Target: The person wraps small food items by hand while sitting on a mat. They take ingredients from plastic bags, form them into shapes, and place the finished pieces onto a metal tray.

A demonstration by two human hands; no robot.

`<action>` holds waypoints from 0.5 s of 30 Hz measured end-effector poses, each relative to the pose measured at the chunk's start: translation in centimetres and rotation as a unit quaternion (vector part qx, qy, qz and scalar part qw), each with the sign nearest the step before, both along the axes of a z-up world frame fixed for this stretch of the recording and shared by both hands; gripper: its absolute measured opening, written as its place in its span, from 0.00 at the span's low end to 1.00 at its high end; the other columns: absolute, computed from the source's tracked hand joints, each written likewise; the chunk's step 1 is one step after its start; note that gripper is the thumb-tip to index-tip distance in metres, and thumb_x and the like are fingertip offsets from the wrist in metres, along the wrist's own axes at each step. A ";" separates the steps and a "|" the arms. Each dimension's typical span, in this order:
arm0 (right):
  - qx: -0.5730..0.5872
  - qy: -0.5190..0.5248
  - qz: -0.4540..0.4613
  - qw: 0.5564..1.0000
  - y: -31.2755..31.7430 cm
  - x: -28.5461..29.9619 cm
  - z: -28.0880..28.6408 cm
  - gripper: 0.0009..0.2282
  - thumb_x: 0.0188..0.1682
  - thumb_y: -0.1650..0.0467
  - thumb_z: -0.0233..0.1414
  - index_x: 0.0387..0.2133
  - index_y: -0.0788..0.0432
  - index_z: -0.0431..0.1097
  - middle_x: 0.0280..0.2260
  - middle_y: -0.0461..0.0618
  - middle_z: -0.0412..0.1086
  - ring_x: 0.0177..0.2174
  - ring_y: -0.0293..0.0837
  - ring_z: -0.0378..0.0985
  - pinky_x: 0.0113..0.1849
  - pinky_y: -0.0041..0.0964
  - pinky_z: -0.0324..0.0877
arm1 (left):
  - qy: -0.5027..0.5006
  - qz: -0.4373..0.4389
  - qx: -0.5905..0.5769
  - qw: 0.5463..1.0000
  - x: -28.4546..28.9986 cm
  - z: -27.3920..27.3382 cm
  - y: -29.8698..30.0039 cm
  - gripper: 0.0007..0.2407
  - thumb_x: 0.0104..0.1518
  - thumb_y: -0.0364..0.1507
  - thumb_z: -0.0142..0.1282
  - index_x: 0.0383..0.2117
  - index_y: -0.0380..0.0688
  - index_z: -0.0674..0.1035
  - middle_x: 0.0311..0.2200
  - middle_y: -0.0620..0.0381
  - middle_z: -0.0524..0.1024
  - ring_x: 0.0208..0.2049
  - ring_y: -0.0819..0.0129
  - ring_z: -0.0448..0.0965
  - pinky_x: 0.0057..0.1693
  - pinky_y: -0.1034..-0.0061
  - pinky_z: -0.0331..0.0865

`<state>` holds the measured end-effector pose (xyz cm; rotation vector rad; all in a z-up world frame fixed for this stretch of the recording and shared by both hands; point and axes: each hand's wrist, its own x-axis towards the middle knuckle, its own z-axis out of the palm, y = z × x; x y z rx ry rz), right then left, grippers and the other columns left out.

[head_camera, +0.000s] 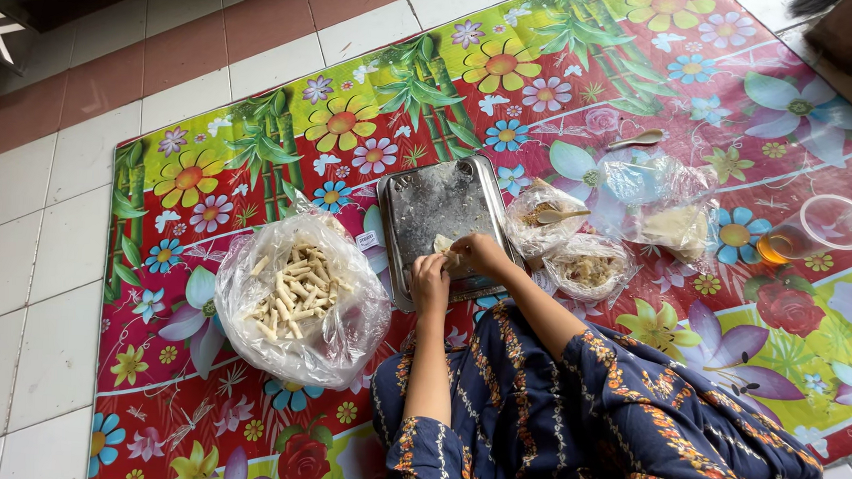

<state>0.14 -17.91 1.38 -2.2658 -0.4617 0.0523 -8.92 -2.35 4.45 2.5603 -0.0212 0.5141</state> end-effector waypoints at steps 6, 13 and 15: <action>0.010 -0.102 0.126 0.987 -0.2 0.6 -0.1 0.07 0.43 0.69 0.60 0.33 0.57 0.80 0.32 0.55 0.79 0.34 0.54 0.81 0.42 0.49 0.72 | -0.038 0.021 0.004 0.999 0.8 -0.8 0.1 0.05 0.55 0.28 0.62 0.37 0.48 0.84 0.43 0.62 0.82 0.52 0.60 0.74 0.58 0.62 0.62; -0.019 -0.077 0.087 0.993 0.7 1.1 1.6 0.05 0.46 0.68 0.58 0.33 0.55 0.80 0.33 0.53 0.78 0.36 0.53 0.79 0.40 0.46 0.74 | -0.034 0.067 -0.085 0.993 3.4 -3.2 0.8 0.05 0.61 0.33 0.59 0.36 0.49 0.83 0.35 0.60 0.82 0.45 0.59 0.75 0.56 0.64 0.62; 0.010 -0.081 0.072 0.994 1.1 1.2 1.7 0.06 0.47 0.68 0.58 0.32 0.56 0.79 0.34 0.53 0.76 0.37 0.54 0.79 0.39 0.47 0.74 | -0.041 0.068 -0.097 0.992 4.0 -3.8 1.0 0.05 0.61 0.33 0.58 0.37 0.49 0.83 0.34 0.61 0.83 0.44 0.59 0.75 0.57 0.64 0.61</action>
